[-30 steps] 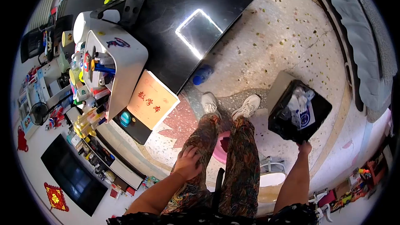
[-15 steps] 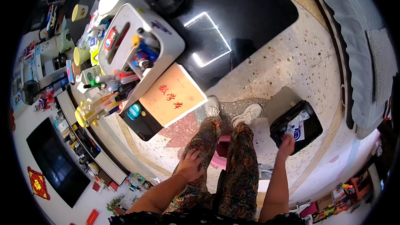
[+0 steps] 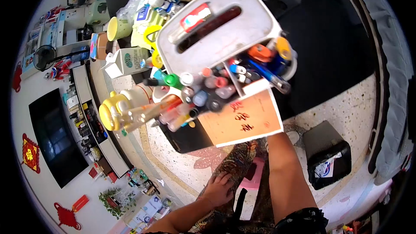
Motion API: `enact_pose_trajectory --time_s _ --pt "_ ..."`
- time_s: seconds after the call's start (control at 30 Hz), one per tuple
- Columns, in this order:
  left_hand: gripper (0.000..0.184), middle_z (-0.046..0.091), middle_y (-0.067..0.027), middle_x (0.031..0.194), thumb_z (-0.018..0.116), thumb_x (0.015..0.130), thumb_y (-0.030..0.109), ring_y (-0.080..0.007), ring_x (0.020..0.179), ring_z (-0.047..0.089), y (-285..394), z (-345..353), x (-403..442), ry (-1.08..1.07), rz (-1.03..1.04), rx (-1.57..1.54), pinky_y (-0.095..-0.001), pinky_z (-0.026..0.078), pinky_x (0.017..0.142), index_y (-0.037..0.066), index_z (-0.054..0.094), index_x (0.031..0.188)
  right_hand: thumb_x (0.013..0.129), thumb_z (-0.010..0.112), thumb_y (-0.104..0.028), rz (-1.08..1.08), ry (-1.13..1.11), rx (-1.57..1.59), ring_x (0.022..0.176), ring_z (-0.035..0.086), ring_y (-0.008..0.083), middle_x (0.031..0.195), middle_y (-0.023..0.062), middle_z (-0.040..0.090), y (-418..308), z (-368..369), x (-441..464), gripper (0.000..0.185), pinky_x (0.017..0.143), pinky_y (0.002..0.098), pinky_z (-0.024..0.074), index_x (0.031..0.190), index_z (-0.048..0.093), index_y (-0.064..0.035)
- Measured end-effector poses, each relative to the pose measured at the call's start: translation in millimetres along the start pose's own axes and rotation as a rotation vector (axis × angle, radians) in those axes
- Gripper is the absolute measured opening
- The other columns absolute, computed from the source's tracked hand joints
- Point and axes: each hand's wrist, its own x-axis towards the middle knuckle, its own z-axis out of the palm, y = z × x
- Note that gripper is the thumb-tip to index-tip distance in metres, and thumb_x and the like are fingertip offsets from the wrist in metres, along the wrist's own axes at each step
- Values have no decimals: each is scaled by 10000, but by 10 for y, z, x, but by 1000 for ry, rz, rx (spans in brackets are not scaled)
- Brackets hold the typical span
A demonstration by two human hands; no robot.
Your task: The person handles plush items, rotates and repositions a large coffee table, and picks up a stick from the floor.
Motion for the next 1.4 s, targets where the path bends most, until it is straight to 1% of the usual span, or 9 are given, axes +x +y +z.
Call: enact_pose_trajectory --time_s 0.23,0.47,0.5,0.53,0.8,0.93,1.17,1.3,1.4 --pt "329 363 -89 1081 482 614 273 -244 1053 287 -86 -34 -32 39 -2 -42 -439 274 826 93 501 889 619 547 -164 89 100 40 856 427 323 954 155 398 113 163 76 390 719 339 376 959 407 -36" --pt "320 350 -73 1099 495 614 277 -232 1062 276 -100 -12 -62 60 28 -52 -414 270 833 109 513 886 591 581 -203 68 463 563 864 407 353 908 173 424 257 -492 -433 416 726 344 371 924 424 -11" --pt "327 352 -70 1097 500 610 281 -232 1060 277 -111 16 -75 74 25 -54 -414 266 836 110 513 889 556 594 -175 82 385 249 810 420 342 867 159 421 284 -676 -602 364 705 354 369 844 428 -27" --pt "335 354 -68 1094 504 606 285 -232 1059 277 -110 26 -85 85 22 -55 -414 262 839 110 513 891 532 589 -139 34 410 365 781 429 334 836 149 410 283 -838 -760 328 676 371 372 802 424 -50" --pt "377 318 -68 1152 448 674 303 -240 1101 236 133 -34 -229 -30 -113 20 -435 220 867 131 462 1009 491 565 -96 133 473 145 730 443 311 803 128 394 298 -2174 -2048 315 634 363 386 778 438 -78" --pt "345 371 -68 1091 453 656 269 -244 1034 318 285 -124 -337 -9 -236 -24 -419 282 829 117 480 964 487 560 -94 125 519 137 722 445 290 796 122 398 157 -2914 -2508 300 645 336 389 768 459 -64" --pt "262 510 -168 869 438 658 238 -302 830 474 380 -414 -494 334 -326 -387 -358 376 737 61 545 819 493 553 -74 -113 633 145 707 452 274 772 110 412 -318 -4054 -2612 279 639 307 391 765 488 -61" --pt "229 533 -165 787 446 653 213 -300 768 499 450 -741 -657 541 -368 -642 -339 391 706 44 558 759 502 552 -61 -335 688 61 708 448 274 759 117 408 -648 -4505 -2316 278 633 316 384 771 486 -59" --pt "233 534 -164 801 456 648 220 -302 771 500 431 -899 -799 522 -379 -761 -346 393 702 44 560 758 504 554 -69 -394 690 76 708 447 270 751 120 407 -1123 -4840 -2036 293 633 312 381 790 490 -54"
